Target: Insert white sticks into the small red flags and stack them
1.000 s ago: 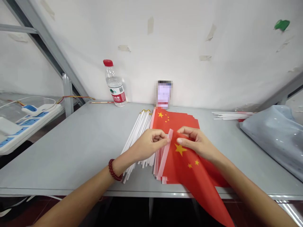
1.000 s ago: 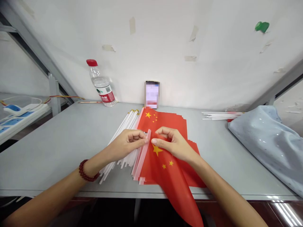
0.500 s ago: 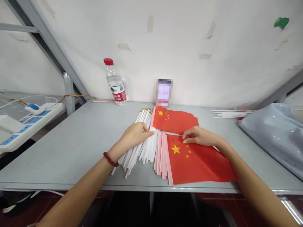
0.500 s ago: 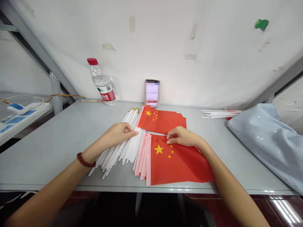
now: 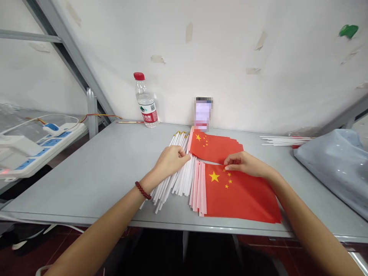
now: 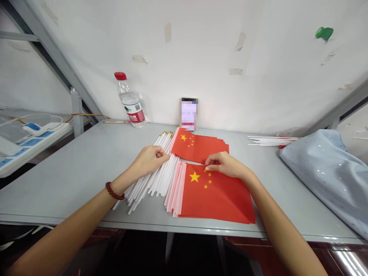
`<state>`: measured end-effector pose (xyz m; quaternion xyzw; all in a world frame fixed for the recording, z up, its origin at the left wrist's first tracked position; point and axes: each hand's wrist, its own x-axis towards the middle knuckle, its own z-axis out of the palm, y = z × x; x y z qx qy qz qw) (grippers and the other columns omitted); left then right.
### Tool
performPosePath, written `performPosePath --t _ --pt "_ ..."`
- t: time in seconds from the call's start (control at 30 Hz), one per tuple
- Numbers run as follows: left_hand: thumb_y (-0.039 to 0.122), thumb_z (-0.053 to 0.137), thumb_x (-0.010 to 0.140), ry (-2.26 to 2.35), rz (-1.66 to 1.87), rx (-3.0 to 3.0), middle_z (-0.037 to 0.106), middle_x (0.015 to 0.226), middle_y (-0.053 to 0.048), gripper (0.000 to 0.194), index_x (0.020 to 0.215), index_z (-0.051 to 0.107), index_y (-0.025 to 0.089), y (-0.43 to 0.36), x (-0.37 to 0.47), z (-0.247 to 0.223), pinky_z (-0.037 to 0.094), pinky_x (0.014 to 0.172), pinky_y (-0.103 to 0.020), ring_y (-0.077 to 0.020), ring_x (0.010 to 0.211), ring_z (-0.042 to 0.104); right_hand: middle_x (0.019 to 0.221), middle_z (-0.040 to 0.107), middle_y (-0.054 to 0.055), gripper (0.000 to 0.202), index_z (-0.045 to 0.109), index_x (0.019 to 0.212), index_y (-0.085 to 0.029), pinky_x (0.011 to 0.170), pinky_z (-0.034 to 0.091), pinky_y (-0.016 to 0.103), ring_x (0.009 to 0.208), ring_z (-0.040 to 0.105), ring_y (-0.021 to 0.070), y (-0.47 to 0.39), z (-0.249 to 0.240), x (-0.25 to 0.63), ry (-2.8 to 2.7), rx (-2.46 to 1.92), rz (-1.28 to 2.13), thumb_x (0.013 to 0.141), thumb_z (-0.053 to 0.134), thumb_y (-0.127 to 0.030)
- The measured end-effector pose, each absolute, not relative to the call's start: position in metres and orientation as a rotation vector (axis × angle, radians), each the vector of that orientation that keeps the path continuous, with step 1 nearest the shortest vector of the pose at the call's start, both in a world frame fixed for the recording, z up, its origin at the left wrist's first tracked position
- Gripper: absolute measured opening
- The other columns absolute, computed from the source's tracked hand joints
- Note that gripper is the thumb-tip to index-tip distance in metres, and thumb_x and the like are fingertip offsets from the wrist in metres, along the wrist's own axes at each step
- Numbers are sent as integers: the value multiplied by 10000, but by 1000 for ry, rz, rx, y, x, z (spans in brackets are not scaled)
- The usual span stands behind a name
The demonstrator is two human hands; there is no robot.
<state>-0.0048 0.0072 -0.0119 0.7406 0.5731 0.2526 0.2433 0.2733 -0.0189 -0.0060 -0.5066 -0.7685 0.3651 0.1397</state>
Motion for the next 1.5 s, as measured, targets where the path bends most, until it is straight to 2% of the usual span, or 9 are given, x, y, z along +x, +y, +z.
performPosePath --t 0.2,0.33,0.43,0.57,0.67,0.77,1.07,1.33,1.5 --pt "296 560 736 1334 915 2027 555 579 24 179 613 531 170 -1 2 -7 371 528 -224 -100 544 470 1056 648 67 345 607 1005 -214 831 448 362 962 593 234 -18 -5 278 -2042 -1521 765 802 591 -491" --pt "287 560 784 1048 866 2156 595 647 20 167 668 558 167 -10 5 -5 377 545 -211 -87 573 479 1270 547 78 506 490 1231 -264 884 449 394 1136 526 250 -17 -5 275 -1771 -1395 485 786 631 -460" --pt "270 573 798 923 826 2184 617 686 21 149 690 571 167 -15 7 -4 386 576 -207 -80 603 493 1362 478 59 535 461 1265 -300 920 438 401 1226 462 243 -18 -3 272 -1660 -1300 434 778 655 -409" --pt "309 584 811 921 853 2140 637 722 10 171 719 592 165 -19 10 -5 396 590 -216 -83 620 505 994 682 40 374 531 1180 -262 909 437 397 980 612 198 -19 -3 270 -1477 -1227 528 830 608 -369" --pt "341 585 815 940 864 2108 634 713 6 200 731 606 161 -20 11 -5 394 589 -224 -88 625 513 762 675 8 213 645 954 -212 806 471 341 746 624 159 -16 -6 273 -1338 -1190 529 796 653 -354" --pt "332 590 815 943 837 2050 642 735 0 183 767 639 162 -20 10 -2 394 594 -225 -96 662 537 692 644 -6 157 664 764 -193 675 476 283 639 582 131 -9 -6 284 -1171 -1089 428 733 708 -341" --pt "365 578 839 826 909 1678 638 666 -13 249 798 683 144 -18 4 11 432 579 -224 -93 615 540 554 562 -43 196 653 646 -163 459 382 203 473 467 74 -7 10 317 -834 -1061 414 638 765 -324" --pt "379 460 916 622 855 1555 655 703 -42 332 962 682 137 -16 -3 12 418 539 -231 -101 618 566 522 540 -33 155 633 598 -143 412 368 190 448 465 74 -9 9 314 -772 -1190 597 623 736 -255" --pt "394 426 925 547 714 1568 655 730 -53 352 987 669 147 -14 -8 15 419 522 -226 -110 632 573 494 538 -29 193 623 589 -146 391 350 192 426 464 82 -6 5 319 -827 -1349 761 606 742 -296"
